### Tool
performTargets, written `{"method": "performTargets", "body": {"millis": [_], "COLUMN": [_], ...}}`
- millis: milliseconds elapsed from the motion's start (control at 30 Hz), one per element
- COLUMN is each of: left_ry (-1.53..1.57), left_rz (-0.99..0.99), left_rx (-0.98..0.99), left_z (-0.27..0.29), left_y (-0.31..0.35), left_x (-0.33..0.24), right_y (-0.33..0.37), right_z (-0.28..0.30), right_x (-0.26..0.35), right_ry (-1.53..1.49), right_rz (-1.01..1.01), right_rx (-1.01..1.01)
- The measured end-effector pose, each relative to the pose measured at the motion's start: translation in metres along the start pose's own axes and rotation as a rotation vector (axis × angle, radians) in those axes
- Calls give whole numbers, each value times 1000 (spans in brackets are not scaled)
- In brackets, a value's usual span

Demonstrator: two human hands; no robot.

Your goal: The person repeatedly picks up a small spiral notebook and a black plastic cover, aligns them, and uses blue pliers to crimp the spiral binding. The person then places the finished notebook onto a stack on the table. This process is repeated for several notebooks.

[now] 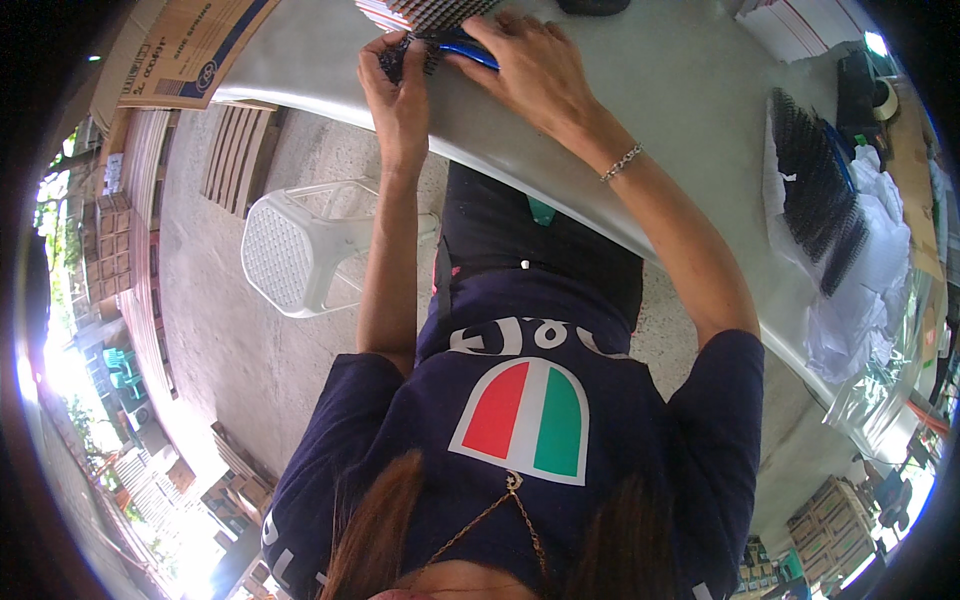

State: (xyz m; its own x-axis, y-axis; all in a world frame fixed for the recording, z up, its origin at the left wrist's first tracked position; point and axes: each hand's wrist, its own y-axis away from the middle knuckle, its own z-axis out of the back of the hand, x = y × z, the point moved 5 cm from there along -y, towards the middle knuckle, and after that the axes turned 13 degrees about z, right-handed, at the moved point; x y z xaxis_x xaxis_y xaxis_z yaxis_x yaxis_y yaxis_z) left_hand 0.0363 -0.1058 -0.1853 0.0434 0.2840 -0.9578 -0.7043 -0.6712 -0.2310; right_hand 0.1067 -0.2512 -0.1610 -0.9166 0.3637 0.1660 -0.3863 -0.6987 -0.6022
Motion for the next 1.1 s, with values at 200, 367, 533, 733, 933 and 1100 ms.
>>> {"method": "performTargets", "body": {"millis": [200, 367, 533, 733, 933, 1100], "left_ry": [-9, -243, -302, -442, -486, -492], "left_rz": [51, -153, -176, -311, -331, -353], "left_rx": [26, -71, -54, -75, -139, -148], "left_z": [11, 18, 17, 10, 9, 7], "left_y": [-10, -6, -7, -2, 0, 0], "left_x": [2, -11, -8, -7, -5, -4], "right_y": [4, 12, 18, 18, 12, 7], "right_z": [2, 10, -6, -8, -5, -11], "right_x": [-3, -6, -8, -8, -1, -6], "right_ry": [-67, -82, 43, 89, 72, -23], "right_rz": [-79, -92, 6, 39, -16, -44], "right_rx": [69, 5, -1, -46, 1, 69]}}
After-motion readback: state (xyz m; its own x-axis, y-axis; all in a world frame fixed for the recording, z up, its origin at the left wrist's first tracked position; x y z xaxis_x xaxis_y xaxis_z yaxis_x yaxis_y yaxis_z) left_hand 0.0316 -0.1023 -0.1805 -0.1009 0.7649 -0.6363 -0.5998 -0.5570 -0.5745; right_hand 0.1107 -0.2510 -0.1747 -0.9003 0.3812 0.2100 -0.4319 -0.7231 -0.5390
